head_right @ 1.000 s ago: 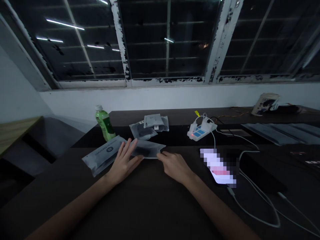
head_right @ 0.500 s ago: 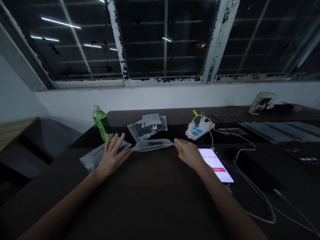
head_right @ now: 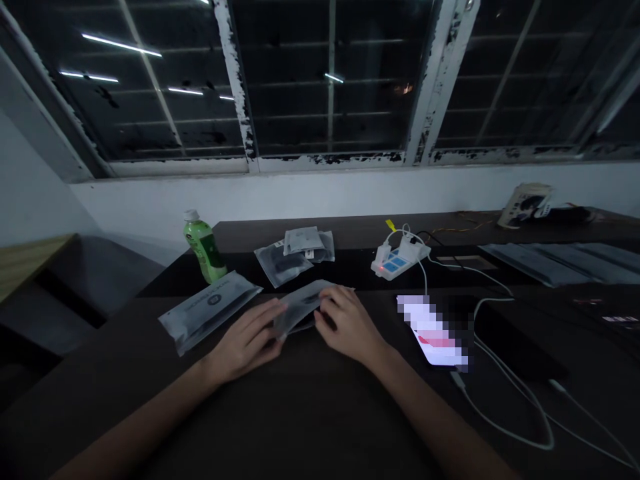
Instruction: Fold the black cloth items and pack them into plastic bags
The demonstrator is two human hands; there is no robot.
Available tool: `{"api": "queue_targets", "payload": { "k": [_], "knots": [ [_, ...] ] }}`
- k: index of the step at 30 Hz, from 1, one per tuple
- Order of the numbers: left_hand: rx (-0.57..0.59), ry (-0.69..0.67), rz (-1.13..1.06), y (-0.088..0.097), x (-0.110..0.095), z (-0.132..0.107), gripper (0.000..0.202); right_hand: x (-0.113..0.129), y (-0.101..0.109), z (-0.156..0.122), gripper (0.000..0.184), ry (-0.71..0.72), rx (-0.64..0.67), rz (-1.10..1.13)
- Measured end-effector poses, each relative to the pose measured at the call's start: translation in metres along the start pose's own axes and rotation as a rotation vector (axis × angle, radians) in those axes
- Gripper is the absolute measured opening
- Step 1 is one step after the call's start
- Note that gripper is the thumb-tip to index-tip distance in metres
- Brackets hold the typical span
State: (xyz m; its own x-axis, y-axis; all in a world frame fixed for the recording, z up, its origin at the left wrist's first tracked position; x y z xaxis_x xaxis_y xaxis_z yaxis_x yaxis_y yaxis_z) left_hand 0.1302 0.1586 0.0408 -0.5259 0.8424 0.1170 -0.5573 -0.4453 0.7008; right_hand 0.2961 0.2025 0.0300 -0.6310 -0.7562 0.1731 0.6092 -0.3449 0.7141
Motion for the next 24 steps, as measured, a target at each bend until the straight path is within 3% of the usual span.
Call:
{"api": "queue_targets", "payload": {
  "k": [4, 8, 10, 12, 15, 17, 20, 24],
  "knots": [
    [-0.014, -0.061, -0.04, 0.002, -0.029, 0.002, 0.01, 0.025, -0.008, 0.002, 0.016, 0.094, 0.052, 0.051],
    [0.021, -0.027, -0.141, 0.003, -0.039, 0.006, 0.024, 0.012, -0.002, 0.002, 0.012, 0.015, 0.01, -0.017],
    [0.058, 0.136, -0.15, -0.001, -0.022, 0.009, 0.029, -0.005, -0.001, -0.001, 0.012, -0.065, 0.002, -0.06],
    [0.109, 0.412, -0.077, -0.007, 0.01, 0.007, 0.025, -0.024, -0.007, -0.006, 0.014, -0.142, 0.029, -0.043],
    [0.346, 0.905, 0.098, -0.024, 0.068, -0.021, 0.03, -0.048, -0.027, -0.018, 0.011, -0.288, 0.103, 0.121],
    [0.51, 1.084, 0.152, -0.034, 0.091, -0.041, 0.037, -0.056, -0.042, -0.025, 0.016, -0.364, 0.141, 0.217],
    [0.572, 1.096, 0.098, -0.044, 0.097, -0.051, 0.044, -0.055, -0.054, -0.029, 0.027, -0.397, 0.168, 0.264],
    [0.554, 1.059, -0.016, -0.054, 0.083, -0.049, 0.04, -0.045, -0.054, -0.028, 0.026, -0.422, 0.16, 0.338]
  ]
}}
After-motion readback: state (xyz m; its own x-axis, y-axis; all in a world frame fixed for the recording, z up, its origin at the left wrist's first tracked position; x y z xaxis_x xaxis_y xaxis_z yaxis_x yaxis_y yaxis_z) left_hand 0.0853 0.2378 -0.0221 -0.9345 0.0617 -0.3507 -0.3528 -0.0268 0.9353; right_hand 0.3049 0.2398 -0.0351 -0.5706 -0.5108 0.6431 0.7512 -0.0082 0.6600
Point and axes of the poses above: each hand's wrist, its own z-axis towards the middle knuckle, its own y-axis out of the back of the hand, x = y × z, the point moved 8 cm from there along z, towards the middle knuckle, and after that the axes turned 8 degrees about y, right-handed, at the moved point
